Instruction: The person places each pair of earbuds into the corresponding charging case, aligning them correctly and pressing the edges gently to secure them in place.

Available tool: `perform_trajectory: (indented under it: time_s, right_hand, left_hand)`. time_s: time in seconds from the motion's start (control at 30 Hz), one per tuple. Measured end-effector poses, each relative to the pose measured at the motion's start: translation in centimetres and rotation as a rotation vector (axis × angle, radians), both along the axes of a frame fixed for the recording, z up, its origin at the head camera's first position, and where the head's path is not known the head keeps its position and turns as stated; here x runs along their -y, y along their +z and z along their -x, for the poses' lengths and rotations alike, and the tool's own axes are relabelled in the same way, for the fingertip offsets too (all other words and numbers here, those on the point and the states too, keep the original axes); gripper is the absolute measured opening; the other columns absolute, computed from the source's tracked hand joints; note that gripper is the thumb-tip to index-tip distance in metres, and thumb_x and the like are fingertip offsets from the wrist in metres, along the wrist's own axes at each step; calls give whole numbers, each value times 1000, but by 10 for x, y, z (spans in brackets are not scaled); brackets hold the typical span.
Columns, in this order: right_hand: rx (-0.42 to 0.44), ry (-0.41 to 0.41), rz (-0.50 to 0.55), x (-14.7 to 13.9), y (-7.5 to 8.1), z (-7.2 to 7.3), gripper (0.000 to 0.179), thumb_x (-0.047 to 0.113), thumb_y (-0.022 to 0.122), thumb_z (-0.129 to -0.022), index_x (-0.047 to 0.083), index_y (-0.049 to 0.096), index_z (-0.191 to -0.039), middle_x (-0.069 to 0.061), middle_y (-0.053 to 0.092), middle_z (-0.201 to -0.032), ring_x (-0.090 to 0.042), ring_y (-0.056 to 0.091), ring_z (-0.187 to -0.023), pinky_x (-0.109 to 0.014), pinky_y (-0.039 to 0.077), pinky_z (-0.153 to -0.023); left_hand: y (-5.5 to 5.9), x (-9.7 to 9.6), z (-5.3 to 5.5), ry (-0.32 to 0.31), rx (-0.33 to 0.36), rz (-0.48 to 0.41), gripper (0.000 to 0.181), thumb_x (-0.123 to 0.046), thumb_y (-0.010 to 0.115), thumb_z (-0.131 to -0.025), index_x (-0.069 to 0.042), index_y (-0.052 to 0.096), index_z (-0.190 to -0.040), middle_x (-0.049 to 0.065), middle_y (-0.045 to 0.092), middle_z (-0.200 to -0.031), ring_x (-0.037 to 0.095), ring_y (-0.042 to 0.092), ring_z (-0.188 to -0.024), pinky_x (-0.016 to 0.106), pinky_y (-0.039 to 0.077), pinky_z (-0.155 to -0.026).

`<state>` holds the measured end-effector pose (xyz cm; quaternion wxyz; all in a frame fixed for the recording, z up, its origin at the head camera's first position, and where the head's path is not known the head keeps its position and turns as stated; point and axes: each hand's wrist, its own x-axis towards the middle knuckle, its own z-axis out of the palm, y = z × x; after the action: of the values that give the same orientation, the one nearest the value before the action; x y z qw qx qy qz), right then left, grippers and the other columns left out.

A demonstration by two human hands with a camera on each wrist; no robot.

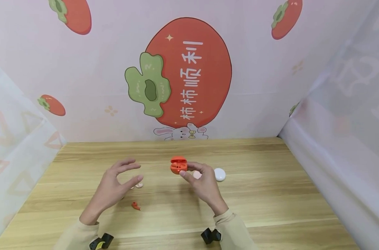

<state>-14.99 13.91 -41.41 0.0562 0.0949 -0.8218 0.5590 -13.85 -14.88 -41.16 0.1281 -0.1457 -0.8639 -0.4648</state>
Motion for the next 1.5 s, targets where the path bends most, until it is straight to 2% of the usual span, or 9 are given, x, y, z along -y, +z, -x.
perform_trajectory:
  time_s: [0.23,0.43,0.57,0.7,0.93,1.37,1.5]
  right_hand:
    - [-9,1,3,-3,1,1,29,16,82,-87,12,78,-115,-1,74,-105,-22,61,-108,-60,34,-103]
    - [-14,-9,16,-5,0,2,30,16,83,-86,11,78,-115,-3,73,-114,-26,59,-117,-60,34,-107]
    - [-21,-12,17,-6,-1,3,29,16,83,-86,12,79,-114,-2,72,-117,-26,59,-119,-61,33,-108]
    - [-24,-6,27,-6,-2,4,31,15,83,-86,10,78,-116,-4,70,-121,-27,58,-122,-61,31,-109]
    - [4,-16,37,-6,-1,3,35,19,83,-86,8,76,-119,-7,65,-131,-31,50,-132,-64,27,-111]
    - [17,3,39,-5,0,4,37,20,83,-87,10,76,-122,-5,63,-136,-29,49,-135,-65,25,-113]
    - [19,4,38,-5,1,3,36,21,83,-86,11,76,-121,-3,63,-136,-28,49,-135,-66,25,-113]
  left_hand:
    - [-9,14,-3,-60,-20,211,27,-13,86,-81,-6,78,-106,20,61,-131,48,53,-124,65,42,-99]
    - [-16,22,-7,-123,-46,355,23,-12,89,-77,-10,81,-98,21,62,-128,49,55,-121,65,45,-96]
    - [-22,25,-8,-137,-63,462,27,-18,93,-71,-15,82,-95,18,64,-125,46,56,-120,63,46,-94]
    - [-27,26,-9,-146,-26,543,29,-27,95,-67,-17,82,-91,16,64,-126,44,54,-123,61,43,-100]
    - [-31,25,-10,-160,49,582,19,-27,94,-68,-22,81,-82,16,63,-131,51,45,-132,64,33,-110]
    - [-33,21,-11,-170,42,574,15,-22,92,-69,-25,77,-68,17,64,-130,51,44,-134,65,30,-112]
    - [-33,19,-9,-163,20,567,15,-25,92,-70,-25,77,-66,15,67,-125,46,47,-132,63,29,-113]
